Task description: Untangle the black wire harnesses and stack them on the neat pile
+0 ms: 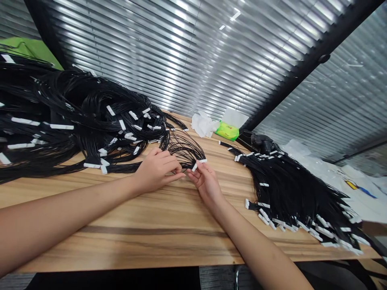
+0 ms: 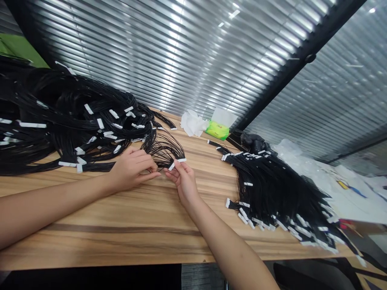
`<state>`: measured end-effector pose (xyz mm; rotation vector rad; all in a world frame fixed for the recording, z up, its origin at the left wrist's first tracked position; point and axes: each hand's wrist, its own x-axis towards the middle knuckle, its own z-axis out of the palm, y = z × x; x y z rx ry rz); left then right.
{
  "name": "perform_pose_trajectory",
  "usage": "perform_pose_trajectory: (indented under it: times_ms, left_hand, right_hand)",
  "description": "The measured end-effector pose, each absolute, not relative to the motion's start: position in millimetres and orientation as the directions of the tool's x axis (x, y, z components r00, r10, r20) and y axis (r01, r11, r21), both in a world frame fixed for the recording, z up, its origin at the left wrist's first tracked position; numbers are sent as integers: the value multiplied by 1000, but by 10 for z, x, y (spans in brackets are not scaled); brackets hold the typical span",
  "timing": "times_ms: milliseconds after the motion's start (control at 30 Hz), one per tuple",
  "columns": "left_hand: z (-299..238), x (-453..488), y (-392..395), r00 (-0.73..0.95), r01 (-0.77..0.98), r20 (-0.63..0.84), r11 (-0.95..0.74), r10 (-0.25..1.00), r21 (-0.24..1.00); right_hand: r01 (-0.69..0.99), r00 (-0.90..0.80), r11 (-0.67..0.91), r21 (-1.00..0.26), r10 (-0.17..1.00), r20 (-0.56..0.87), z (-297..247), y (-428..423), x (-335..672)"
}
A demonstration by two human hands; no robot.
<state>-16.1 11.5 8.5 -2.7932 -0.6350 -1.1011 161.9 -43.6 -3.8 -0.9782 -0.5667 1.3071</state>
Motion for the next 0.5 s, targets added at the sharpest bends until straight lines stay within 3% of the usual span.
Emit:
perform_pose_trajectory:
  times_ms: [100, 300, 400, 500]
  left_hand:
    - [76, -165, 132, 626, 448, 678, -889, 384, 90]
    - [58, -159, 174, 569, 537, 622, -816, 538, 214]
    - [29, -170, 233, 529, 534, 561, -764, 636, 363]
    - [-31, -169, 313, 497, 404, 495, -695, 713, 595]
  right_hand:
    - [-643, 240, -14, -766, 946, -219, -9, -410, 1659]
    - [-700, 308, 64, -712, 926, -220, 112, -413, 1752]
    - [-699, 267, 82, -710, 951, -153, 142, -437, 1747]
    - [-706, 161, 36, -708, 981, -111, 134, -470, 1714]
